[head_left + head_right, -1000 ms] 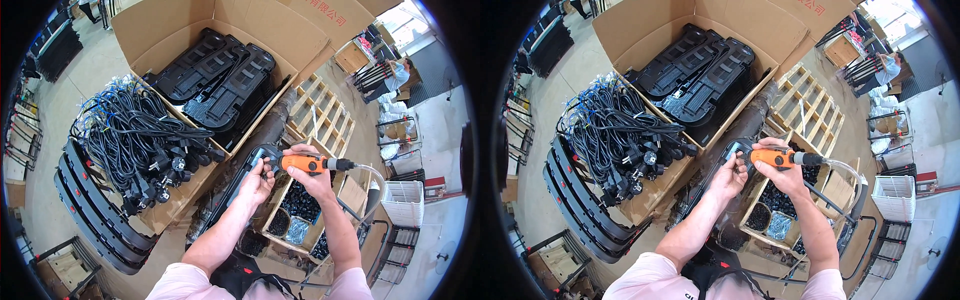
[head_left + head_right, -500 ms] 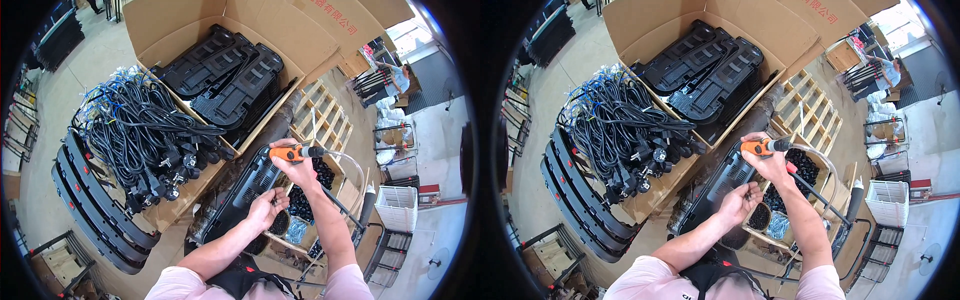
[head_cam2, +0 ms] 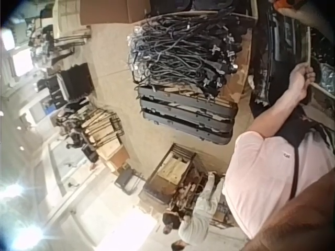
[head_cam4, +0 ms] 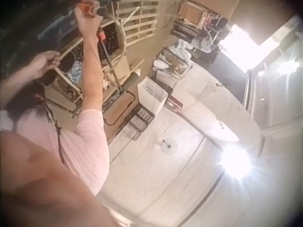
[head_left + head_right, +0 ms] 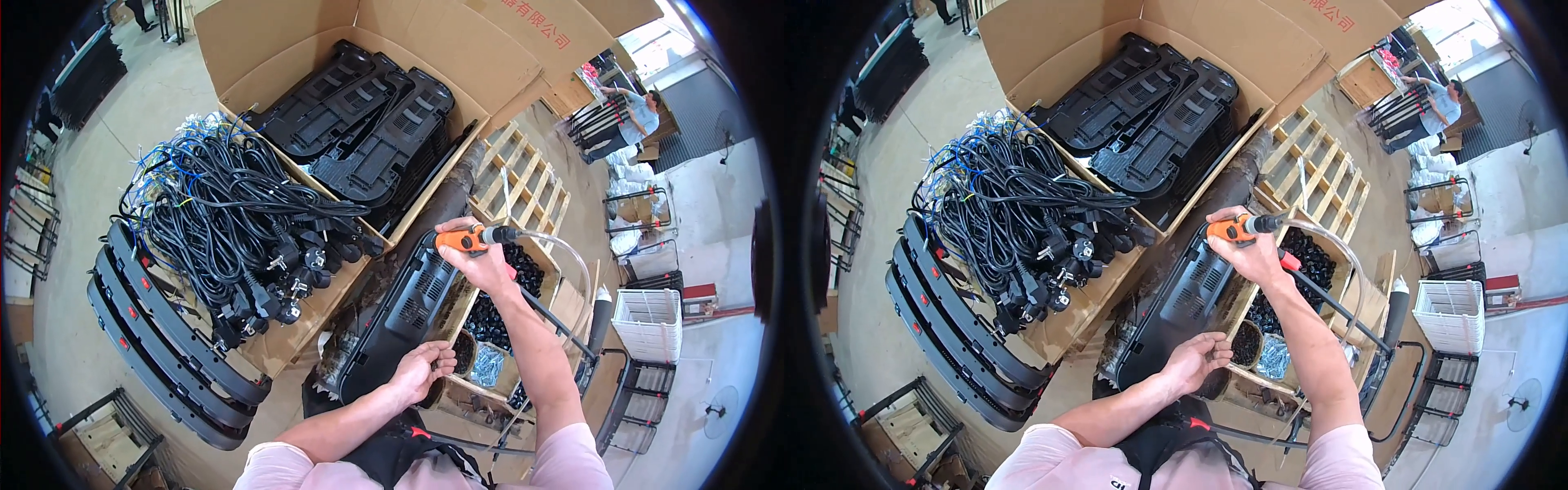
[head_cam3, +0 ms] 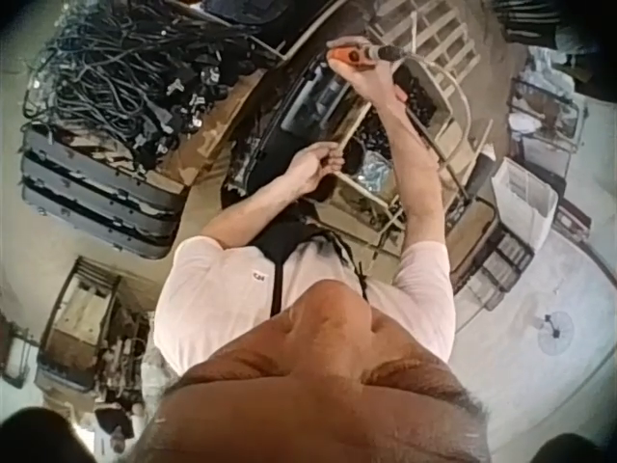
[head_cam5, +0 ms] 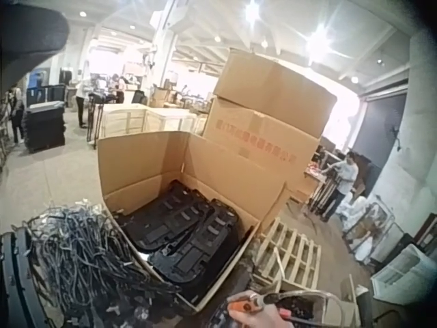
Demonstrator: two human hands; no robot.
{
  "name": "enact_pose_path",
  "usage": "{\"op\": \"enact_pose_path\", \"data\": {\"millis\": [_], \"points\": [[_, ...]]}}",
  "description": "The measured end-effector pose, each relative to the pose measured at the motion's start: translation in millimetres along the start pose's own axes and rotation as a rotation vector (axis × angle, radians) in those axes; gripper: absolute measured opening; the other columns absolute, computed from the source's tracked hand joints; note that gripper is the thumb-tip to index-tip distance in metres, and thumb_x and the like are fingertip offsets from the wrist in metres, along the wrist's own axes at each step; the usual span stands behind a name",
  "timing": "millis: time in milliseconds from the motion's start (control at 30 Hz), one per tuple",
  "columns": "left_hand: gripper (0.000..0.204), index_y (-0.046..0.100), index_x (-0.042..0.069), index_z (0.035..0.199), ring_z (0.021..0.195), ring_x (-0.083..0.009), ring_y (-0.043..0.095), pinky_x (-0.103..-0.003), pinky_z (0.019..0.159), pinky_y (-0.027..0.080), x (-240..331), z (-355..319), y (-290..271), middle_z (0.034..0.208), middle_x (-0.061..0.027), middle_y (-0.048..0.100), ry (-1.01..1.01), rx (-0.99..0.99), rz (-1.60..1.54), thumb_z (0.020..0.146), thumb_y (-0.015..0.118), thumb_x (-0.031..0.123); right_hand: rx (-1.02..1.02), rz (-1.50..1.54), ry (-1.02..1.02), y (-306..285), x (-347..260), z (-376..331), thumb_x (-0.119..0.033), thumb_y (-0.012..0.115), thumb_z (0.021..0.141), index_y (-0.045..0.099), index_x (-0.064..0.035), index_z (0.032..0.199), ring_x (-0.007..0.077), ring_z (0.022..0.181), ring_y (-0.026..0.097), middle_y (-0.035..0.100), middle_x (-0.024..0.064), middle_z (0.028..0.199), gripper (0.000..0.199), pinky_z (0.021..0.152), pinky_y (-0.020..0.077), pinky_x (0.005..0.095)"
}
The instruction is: Assemble the base and internal wiring for a piece of exercise equipment using an electric screwdriver.
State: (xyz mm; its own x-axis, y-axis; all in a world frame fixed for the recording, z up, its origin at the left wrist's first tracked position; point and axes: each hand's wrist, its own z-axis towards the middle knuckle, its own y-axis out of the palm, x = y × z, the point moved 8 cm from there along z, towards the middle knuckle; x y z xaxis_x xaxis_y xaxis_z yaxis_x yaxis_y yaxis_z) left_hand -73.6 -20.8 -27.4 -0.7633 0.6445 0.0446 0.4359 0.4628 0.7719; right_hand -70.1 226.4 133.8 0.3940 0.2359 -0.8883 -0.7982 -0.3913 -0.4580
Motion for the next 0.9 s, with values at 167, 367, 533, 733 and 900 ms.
{"op": "enact_pose_path", "data": {"millis": [167,367,533,733,900], "points": [[0.021,0.061,0.000,0.124,0.094,-0.0227,0.072,-0.038,0.088,0.063,-5.0,-5.8,-12.9,0.108,-0.0112,0.069,0.015,0.030,0.019,0.112,0.047,0.009,0.018,-0.032,0.042,-4.6,3.1,-1.0,-0.012,0.082,0.085,0.069,-0.0022,0.124,0.0193,0.112,0.071,0.075,0.0099,0.115,0.043,0.100,0.0552,0.0347],[0.029,0.064,0.001,0.128,0.106,-0.0214,0.067,-0.038,0.098,0.055,7.0,-19.5,-20.6,0.116,-0.0092,0.069,0.078,0.065,0.242,0.114,0.048,0.022,0.172,0.199,-0.013,-39.5,-20.9,-30.8,-0.013,0.086,0.087,0.064,-0.0031,0.135,0.0188,0.117,0.070,0.074,0.0129,0.127,0.054,0.106,0.0552,0.0365],[0.036,0.060,-0.001,0.138,0.120,-0.0237,0.064,-0.038,0.106,0.051,-14.6,-28.6,-18.1,0.130,-0.0122,0.065,-0.018,0.055,0.375,0.115,0.048,0.024,0.224,0.226,-0.011,-91.0,-24.4,-91.4,-0.013,0.083,0.089,0.064,-0.0050,0.135,0.0191,0.118,0.070,0.075,0.0100,0.125,0.050,0.105,0.0562,0.0366],[0.044,0.057,0.001,0.147,0.129,-0.0228,0.059,-0.040,0.112,0.044,-83.8,-2.0,-36.8,0.138,-0.0105,0.063,-0.190,0.127,0.769,0.114,0.049,0.029,0.320,0.299,-0.007,-159.3,1.1,-193.9,-0.009,0.081,0.089,0.065,-0.0064,0.132,0.0192,0.120,0.069,0.074,0.0103,0.124,0.046,0.108,0.0555,0.0369],[0.058,0.044,0.003,0.159,0.128,-0.0228,0.055,-0.041,0.110,0.043,-105.3,49.2,-116.1,0.150,-0.0096,0.058,-0.181,0.331,1.168,0.112,0.052,0.036,0.414,0.379,0.019,-206.4,19.0,-265.9,-0.005,0.081,0.089,0.063,-0.0049,0.134,0.0184,0.122,0.068,0.074,0.0095,0.125,0.049,0.109,0.0535,0.0351]]}}
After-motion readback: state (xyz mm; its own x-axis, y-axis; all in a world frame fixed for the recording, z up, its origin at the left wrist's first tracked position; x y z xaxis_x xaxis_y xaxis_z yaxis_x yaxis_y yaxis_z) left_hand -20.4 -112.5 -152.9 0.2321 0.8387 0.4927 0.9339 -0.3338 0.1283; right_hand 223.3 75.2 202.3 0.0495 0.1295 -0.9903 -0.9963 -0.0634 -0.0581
